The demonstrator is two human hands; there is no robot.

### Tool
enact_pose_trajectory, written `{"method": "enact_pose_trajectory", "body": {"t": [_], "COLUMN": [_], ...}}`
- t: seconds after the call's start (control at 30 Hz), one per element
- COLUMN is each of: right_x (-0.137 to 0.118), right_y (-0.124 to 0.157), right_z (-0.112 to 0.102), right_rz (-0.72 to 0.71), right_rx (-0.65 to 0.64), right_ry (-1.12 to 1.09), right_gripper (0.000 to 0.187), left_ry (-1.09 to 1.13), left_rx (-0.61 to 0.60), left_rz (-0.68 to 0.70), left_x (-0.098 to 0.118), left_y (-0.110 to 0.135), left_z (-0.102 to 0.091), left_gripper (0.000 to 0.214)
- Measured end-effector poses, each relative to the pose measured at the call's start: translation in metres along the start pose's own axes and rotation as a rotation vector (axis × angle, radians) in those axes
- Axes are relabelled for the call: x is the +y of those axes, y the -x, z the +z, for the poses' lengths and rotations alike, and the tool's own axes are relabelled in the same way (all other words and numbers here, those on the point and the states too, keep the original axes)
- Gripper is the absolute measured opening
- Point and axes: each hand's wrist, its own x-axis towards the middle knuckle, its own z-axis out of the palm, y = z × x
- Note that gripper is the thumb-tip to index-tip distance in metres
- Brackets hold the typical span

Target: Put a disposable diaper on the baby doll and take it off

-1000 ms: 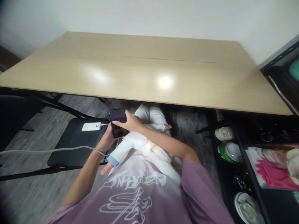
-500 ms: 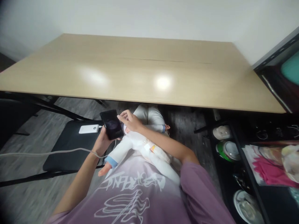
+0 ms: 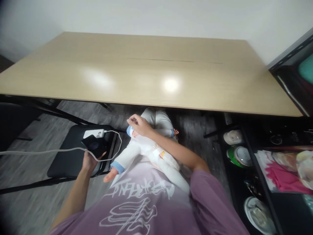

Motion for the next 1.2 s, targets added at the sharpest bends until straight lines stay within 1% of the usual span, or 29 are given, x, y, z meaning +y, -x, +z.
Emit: {"method": "enact_pose_trajectory", "body": {"t": [0.1,0.2,0.27,0.33,0.43,0.57,0.7,0.83,0.93,1.03,1.13,1.2], "right_x": [-0.014,-0.026,-0.028,-0.026,-0.022,-0.021,-0.024,-0.03,-0.035,-0.039,-0.043,-0.042], "right_y": [0.02,0.048,0.067,0.081,0.094,0.1,0.107,0.131,0.157,0.179,0.191,0.192], "right_z": [-0.017,-0.038,-0.051,-0.061,-0.071,-0.076,-0.082,-0.095,-0.109,-0.12,-0.126,-0.127], "right_rz": [-0.082,-0.159,-0.153,-0.118,-0.099,-0.103,-0.141,-0.199,-0.188,-0.15,-0.114,-0.105], "right_rx": [-0.077,-0.118,-0.141,-0.184,-0.219,-0.199,-0.148,-0.088,-0.048,-0.045,-0.042,-0.042], "right_ry": [0.053,0.11,0.121,0.137,0.172,0.195,0.237,0.328,0.418,0.478,0.526,0.528], "right_gripper": [0.024,0.025,0.025,0.024,0.025,0.032,0.03,0.021,0.017,0.019,0.021,0.022], "left_ry": [-0.008,0.004,0.021,0.043,0.081,0.135,0.174,0.186,0.172,0.15,0.121,0.098], "left_rx": [0.054,0.103,0.115,0.123,0.166,0.23,0.275,0.318,0.333,0.337,0.328,0.316], "left_rz": [-0.028,-0.055,-0.069,-0.077,-0.072,-0.073,-0.085,-0.083,-0.062,-0.021,0.027,0.069], "left_x": [-0.007,-0.011,-0.012,-0.013,-0.017,-0.022,-0.027,-0.035,-0.04,-0.045,-0.048,-0.049], "left_y": [0.001,0.0,-0.002,-0.006,-0.011,-0.018,-0.022,-0.026,-0.03,-0.033,-0.033,-0.032], "left_z": [-0.022,-0.035,-0.039,-0.039,-0.038,-0.035,-0.033,-0.034,-0.035,-0.037,-0.037,-0.038], "left_gripper": [0.047,0.045,0.043,0.041,0.039,0.036,0.034,0.035,0.028,0.019,0.012,0.015]}}
